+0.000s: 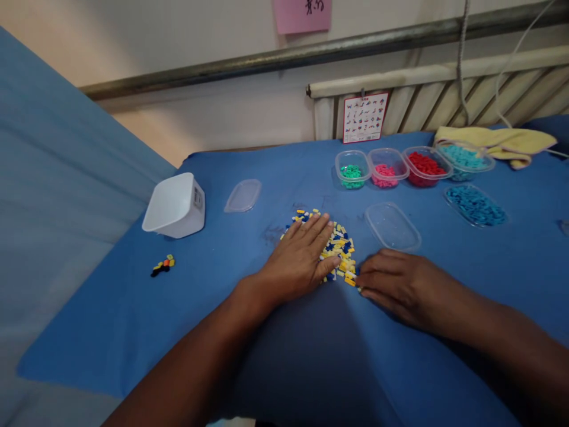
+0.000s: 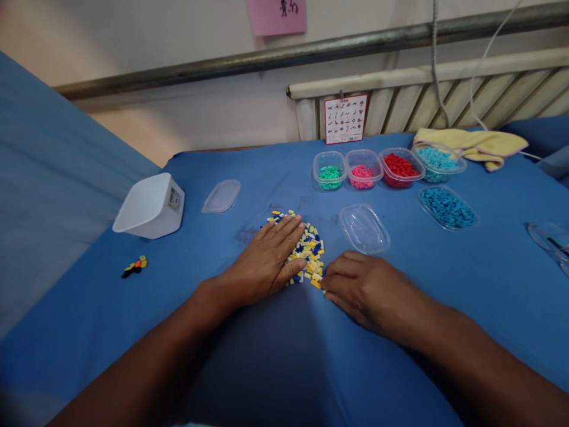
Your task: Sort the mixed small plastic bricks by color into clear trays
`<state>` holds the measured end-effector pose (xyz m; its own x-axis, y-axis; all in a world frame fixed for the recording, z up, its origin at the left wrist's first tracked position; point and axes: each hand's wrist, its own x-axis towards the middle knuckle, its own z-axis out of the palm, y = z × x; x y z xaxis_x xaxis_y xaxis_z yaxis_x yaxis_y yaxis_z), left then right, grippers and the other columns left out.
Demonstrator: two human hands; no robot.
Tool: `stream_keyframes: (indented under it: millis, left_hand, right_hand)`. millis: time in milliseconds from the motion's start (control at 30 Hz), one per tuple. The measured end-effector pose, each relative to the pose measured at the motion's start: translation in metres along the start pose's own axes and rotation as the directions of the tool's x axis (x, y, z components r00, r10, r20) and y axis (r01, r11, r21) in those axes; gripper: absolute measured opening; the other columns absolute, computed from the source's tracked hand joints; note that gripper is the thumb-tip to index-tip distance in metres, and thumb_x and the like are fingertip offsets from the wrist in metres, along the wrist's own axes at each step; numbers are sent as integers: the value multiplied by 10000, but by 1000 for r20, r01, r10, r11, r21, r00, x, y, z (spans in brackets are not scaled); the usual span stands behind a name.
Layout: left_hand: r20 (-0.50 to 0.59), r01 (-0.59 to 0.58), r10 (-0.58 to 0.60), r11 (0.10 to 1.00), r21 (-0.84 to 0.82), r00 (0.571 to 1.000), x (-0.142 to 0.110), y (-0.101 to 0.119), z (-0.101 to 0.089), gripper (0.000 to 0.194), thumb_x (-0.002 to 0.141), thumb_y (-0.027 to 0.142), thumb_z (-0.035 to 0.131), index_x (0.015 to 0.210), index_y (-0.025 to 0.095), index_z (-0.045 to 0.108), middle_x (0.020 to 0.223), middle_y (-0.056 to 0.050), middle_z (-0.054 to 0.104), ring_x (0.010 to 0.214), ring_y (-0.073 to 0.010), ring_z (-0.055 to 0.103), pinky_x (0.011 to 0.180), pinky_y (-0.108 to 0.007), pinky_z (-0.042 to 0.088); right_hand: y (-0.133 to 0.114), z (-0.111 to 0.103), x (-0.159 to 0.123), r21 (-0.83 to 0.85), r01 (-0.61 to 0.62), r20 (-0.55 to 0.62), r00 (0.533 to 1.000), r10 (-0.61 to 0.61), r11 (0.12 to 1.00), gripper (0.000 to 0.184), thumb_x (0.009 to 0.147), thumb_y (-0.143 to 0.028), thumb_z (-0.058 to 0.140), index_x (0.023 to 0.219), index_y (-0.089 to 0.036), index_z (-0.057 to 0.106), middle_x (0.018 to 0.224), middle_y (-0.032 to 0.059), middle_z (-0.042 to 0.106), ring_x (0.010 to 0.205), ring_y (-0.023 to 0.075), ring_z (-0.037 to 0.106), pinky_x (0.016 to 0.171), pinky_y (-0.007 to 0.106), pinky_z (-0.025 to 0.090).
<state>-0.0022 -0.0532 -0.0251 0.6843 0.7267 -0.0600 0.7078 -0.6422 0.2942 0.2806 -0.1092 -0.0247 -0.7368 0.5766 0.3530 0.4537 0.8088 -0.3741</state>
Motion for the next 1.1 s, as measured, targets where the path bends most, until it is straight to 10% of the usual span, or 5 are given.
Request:
stream_keyframes:
  millis: [400, 667, 833, 1100]
  left_hand:
    - [-213, -11, 11, 1000, 2, 977, -3, 3, -8, 669, 1208, 561, 340, 1756, 190, 444, 1885, -165, 280, 1781, -340, 232, 1455, -637, 145]
    - [-369, 31, -102, 980, -194, 924, -1, -5, -10, 605, 1219, 534, 357, 1585, 150, 647, 1754, -189, 529, 1694, -329, 436, 1420, -629, 289]
    - [-557, -97, -118, 935, -341, 822, -1, -16, -36, 487, 1212, 514, 434, 1121, 180, 778, 1217, -128, 806, 1220, -244, 745, 1107, -444, 576]
    - [-549, 90, -250, 949, -302, 797, -13, -71, -21, 449, 1163, 475, 521, 865, 192, 704, 755, -18, 657, 702, -170, 599, 706, -344, 475]
  right_hand:
    - [12, 11, -3, 41, -177, -209, 961, 182, 983, 178, 1154, -249, 618, 1260, -240, 760, 1096, 79, 847, 962, 219, 805, 876, 368, 649]
    - [11, 17, -3, -36, -171, -67, 983, 169, 985, 170, 1137, -267, 620, 1190, -243, 780, 1091, 84, 817, 971, 237, 776, 856, 394, 626]
    - [9, 20, -3, -40, -202, -59, 978, 200, 978, 154, 1135, -286, 625, 1152, -239, 770, 1060, 81, 806, 954, 241, 769, 844, 394, 620]
    - [6, 17, -4, -39, -216, -22, 976, 215, 976, 187, 1152, -325, 586, 1176, -239, 750, 1069, 75, 793, 928, 238, 773, 805, 400, 620]
